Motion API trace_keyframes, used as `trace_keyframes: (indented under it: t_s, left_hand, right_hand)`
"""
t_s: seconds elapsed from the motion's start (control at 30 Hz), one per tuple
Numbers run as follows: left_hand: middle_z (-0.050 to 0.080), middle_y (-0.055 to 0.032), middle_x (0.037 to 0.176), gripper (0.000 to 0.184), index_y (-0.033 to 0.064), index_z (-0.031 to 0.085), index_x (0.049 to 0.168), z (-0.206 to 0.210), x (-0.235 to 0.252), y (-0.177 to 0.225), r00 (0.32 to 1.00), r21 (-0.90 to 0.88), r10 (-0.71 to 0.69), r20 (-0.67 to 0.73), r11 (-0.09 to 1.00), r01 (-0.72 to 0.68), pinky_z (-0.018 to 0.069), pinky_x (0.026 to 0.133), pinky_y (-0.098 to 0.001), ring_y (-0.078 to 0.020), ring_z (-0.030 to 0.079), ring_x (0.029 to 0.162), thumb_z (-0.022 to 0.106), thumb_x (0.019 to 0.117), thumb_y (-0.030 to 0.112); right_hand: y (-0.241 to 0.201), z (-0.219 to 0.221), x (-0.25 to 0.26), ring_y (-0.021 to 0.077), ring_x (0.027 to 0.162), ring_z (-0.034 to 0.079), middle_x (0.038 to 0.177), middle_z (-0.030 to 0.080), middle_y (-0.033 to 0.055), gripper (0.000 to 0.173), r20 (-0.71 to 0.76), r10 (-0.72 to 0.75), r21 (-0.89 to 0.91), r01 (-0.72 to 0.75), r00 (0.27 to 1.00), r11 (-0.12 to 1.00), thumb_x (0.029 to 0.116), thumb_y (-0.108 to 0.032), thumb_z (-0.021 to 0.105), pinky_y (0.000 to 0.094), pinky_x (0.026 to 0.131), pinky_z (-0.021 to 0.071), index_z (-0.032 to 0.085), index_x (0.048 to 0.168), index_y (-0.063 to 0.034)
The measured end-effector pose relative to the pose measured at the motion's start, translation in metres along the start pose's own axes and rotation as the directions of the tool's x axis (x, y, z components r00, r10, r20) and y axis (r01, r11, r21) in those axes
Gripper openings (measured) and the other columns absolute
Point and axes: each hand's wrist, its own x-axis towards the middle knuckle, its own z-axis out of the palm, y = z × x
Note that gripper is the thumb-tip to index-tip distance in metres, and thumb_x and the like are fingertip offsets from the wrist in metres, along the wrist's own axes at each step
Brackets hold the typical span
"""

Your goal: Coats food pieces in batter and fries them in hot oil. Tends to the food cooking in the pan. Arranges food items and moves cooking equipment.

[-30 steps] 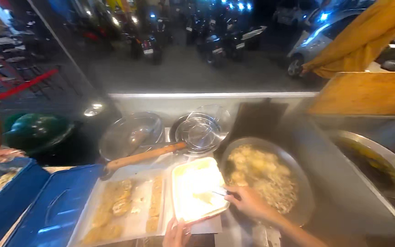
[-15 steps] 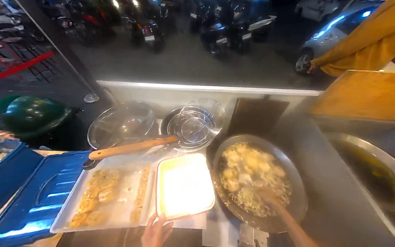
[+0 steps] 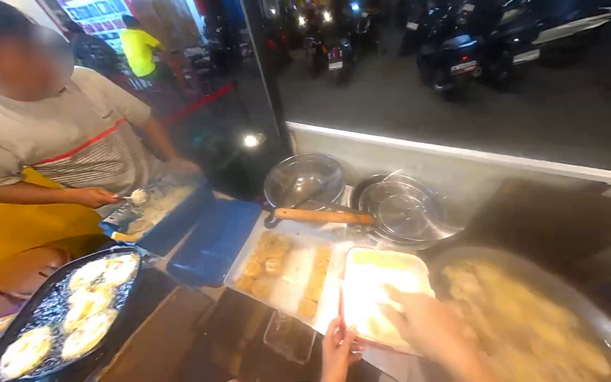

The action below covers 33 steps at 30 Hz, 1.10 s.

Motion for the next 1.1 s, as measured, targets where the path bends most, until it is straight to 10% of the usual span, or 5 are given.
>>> trace_keyframes:
  t_s: [0.17, 0.37, 0.5, 0.73, 1.1]
  left_hand:
    - [0.065, -0.0177, 0.108, 0.045, -0.0075, 0.039, 0.141, -0.001, -0.012, 0.005, 1.0, -0.089, 0.013, 0.015, 0.996, -0.011, 0.0605, 0.073, -0.0364, -0.0184, 0.069, 0.081, 0.054, 0.0995, -0.001]
    - [0.059, -0.0209, 0.125, 0.049, -0.0141, 0.045, 0.135, -0.013, -0.016, -0.002, 0.993, 0.103, 0.115, 0.009, 0.988, -0.115, 0.0495, 0.097, -0.0319, -0.0152, 0.058, 0.109, 0.057, 0.0899, 0.001]
    - [0.065, -0.0158, 0.102, 0.04, -0.0086, 0.045, 0.133, -0.003, -0.006, 0.01, 1.0, 0.015, -0.007, 0.019, 1.0, 0.007, 0.0599, 0.071, -0.0324, -0.0158, 0.068, 0.079, 0.058, 0.0956, -0.004]
    - [0.071, -0.0222, 0.108, 0.054, -0.003, 0.044, 0.143, -0.006, 0.011, 0.006, 0.991, 0.045, -0.032, 0.13, 0.999, 0.027, 0.0632, 0.076, -0.0429, -0.0279, 0.074, 0.085, 0.069, 0.0979, 0.012]
    - [0.07, -0.0216, 0.108, 0.053, -0.0021, 0.04, 0.146, -0.009, 0.009, 0.01, 0.989, 0.069, -0.059, 0.136, 0.996, 0.05, 0.0622, 0.075, -0.0389, -0.025, 0.074, 0.084, 0.065, 0.1004, 0.01]
  right_hand:
    - [-0.164, 0.07, 0.115, 0.0501, 0.117, 0.062, 0.121, 0.066, 0.0303, 0.039, 0.29, -0.272, -0.112, 0.315, 0.917, 0.942, 0.097, -0.028, 0.067, 0.0706, 0.093, 0.0471, 0.067, 0.12, 0.0035]
    - [-0.242, 0.121, 0.157, 0.0489, 0.124, 0.058, 0.133, 0.062, 0.0296, 0.034, 0.399, -0.245, -0.214, 0.349, 0.884, 0.912, 0.0981, -0.013, 0.063, 0.0679, 0.098, 0.0469, 0.065, 0.124, 0.0083]
    - [-0.202, 0.073, 0.135, 0.0499, 0.117, 0.061, 0.124, 0.065, 0.0299, 0.036, 0.33, -0.262, -0.145, 0.323, 0.907, 0.935, 0.0967, -0.019, 0.065, 0.0707, 0.092, 0.048, 0.065, 0.124, 0.0039]
    - [-0.013, -0.061, 0.034, 0.0326, 0.108, 0.068, 0.117, 0.072, 0.0157, 0.043, 0.206, -0.086, 0.053, 0.076, 0.975, 0.996, 0.1078, -0.042, 0.051, 0.0573, 0.097, 0.0505, 0.063, 0.143, -0.0201]
    - [0.045, 0.007, 0.112, 0.0258, 0.076, 0.059, 0.091, 0.065, 0.0162, 0.045, 0.483, 0.204, -0.126, -0.163, 0.852, 0.979, 0.1048, -0.042, 0.054, 0.0492, 0.072, 0.0484, 0.067, 0.113, 0.0007]
